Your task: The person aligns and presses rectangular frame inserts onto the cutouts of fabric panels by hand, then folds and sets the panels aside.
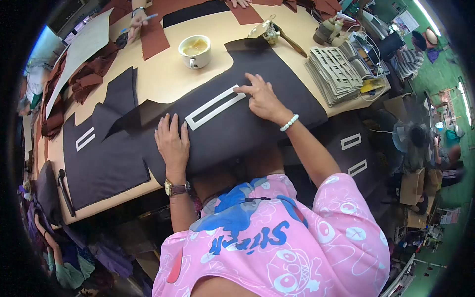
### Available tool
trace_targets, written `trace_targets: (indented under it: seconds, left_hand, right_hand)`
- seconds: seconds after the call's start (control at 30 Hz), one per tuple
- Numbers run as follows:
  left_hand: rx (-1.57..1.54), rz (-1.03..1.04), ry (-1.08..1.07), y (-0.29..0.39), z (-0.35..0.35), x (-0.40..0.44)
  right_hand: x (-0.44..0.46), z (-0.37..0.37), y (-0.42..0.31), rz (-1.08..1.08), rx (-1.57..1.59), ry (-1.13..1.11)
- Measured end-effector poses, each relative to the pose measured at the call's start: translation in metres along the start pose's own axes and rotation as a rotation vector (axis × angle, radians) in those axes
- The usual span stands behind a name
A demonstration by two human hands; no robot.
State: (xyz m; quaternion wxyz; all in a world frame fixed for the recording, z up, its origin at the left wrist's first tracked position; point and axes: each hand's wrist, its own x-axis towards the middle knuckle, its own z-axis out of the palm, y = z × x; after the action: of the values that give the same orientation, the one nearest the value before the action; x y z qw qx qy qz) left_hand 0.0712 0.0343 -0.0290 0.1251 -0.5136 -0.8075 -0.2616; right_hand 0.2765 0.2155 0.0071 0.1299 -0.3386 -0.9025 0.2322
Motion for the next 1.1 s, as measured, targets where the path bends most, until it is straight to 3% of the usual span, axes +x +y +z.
trace_targets:
  seconds: [0.07, 0.17, 0.37, 0.6, 0.8, 1.1]
  left_hand:
    - [0.001, 0.006, 0.008, 0.0, 0.001, 0.0]
    - [0.007, 0.01, 0.014, 0.0, 0.001, 0.0]
    - [0.004, 0.008, 0.012, -0.001, 0.002, -0.001]
    - [-0.008, 0.001, 0.012, 0.001, -0.001, 0.0]
    - [-0.01, 0.001, 0.008, -0.001, 0.0, -0.001]
    - [0.016, -0.002, -0.005, -0.003, 0.002, -0.003]
  right_hand:
    - [-0.008, 0.01, 0.001, 0.06, 0.046, 0.0]
    - [-0.011, 0.013, -0.008, 0.07, -0.169, -0.047]
    - [-0.008, 0.017, -0.021, 0.006, -0.819, 0.038]
    - [-0.023, 0.024, -0.048, -0.101, -0.974, 0.027]
    - [0.001, 0.018, -0.029, -0.01, -1.058, -0.043]
    - [-0.005, 0.017, -0.039, -0.092, -1.181, -0.141]
